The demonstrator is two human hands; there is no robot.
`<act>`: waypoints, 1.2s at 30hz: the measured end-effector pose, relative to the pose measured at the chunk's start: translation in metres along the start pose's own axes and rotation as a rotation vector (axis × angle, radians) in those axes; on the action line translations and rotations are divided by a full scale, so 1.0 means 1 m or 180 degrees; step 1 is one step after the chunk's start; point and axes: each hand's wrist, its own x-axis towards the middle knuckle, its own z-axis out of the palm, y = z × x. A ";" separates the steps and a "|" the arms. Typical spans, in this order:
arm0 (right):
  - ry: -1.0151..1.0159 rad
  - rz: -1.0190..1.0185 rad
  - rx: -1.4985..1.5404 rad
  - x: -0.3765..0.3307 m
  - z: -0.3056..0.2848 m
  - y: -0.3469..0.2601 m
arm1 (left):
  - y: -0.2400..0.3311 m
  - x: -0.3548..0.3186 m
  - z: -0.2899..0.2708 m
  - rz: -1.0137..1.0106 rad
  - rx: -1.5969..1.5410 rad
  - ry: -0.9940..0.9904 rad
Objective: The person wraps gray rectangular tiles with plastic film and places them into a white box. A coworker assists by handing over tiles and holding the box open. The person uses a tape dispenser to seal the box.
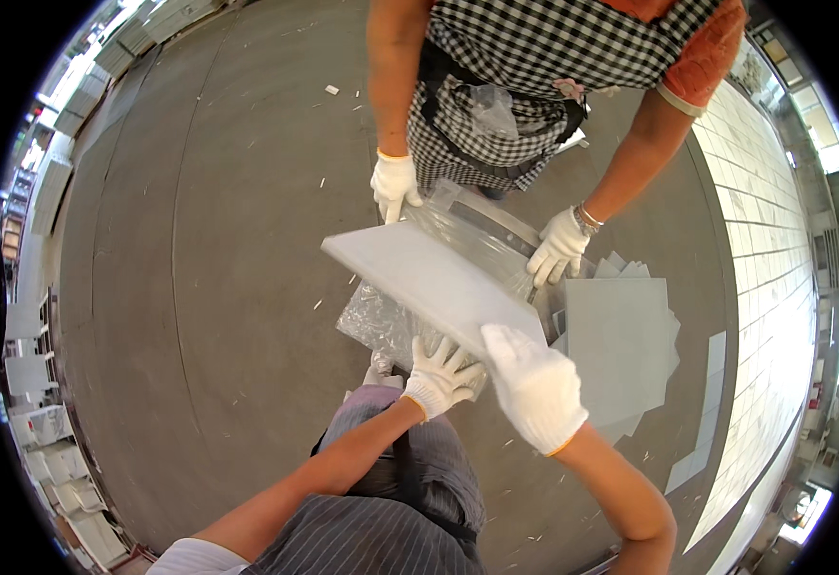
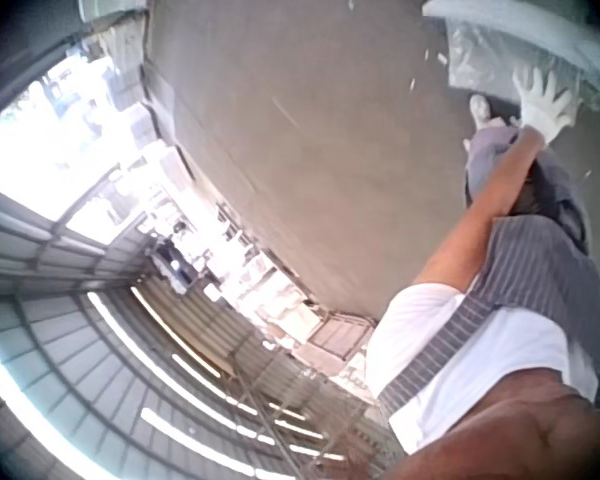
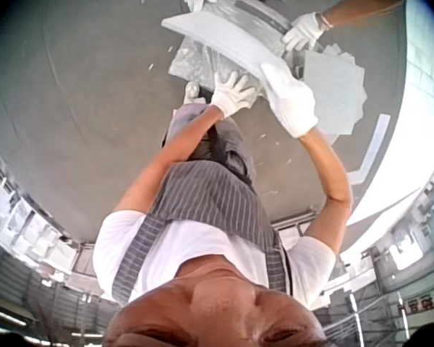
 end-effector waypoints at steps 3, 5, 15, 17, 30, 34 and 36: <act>0.0247 -0.0222 -0.0058 -0.022 0.033 -0.009 | -0.004 0.006 0.029 -0.0242 -0.0688 -0.0311; 0.0227 -0.0343 -0.0010 -0.034 0.056 -0.021 | -0.005 0.005 0.062 -0.0300 -0.1089 -0.0284; 0.0227 -0.0129 0.0188 -0.032 0.143 -0.018 | -0.014 -0.002 0.106 0.0221 -0.0630 -0.0082; 0.0362 -0.0111 0.0264 -0.032 0.160 -0.013 | -0.013 0.001 0.112 0.0062 -0.0612 -0.0022; 0.0444 -0.0084 0.0718 -0.033 0.216 0.001 | -0.049 -0.089 -0.043 0.0467 -0.0633 0.0151; 0.0804 0.0766 0.1313 -0.041 0.232 -0.005 | -0.095 -0.071 -0.087 -0.0824 0.0095 0.1367; 0.0706 0.1270 0.1677 -0.047 0.209 -0.003 | -0.120 -0.062 -0.065 -0.1070 0.0620 0.1297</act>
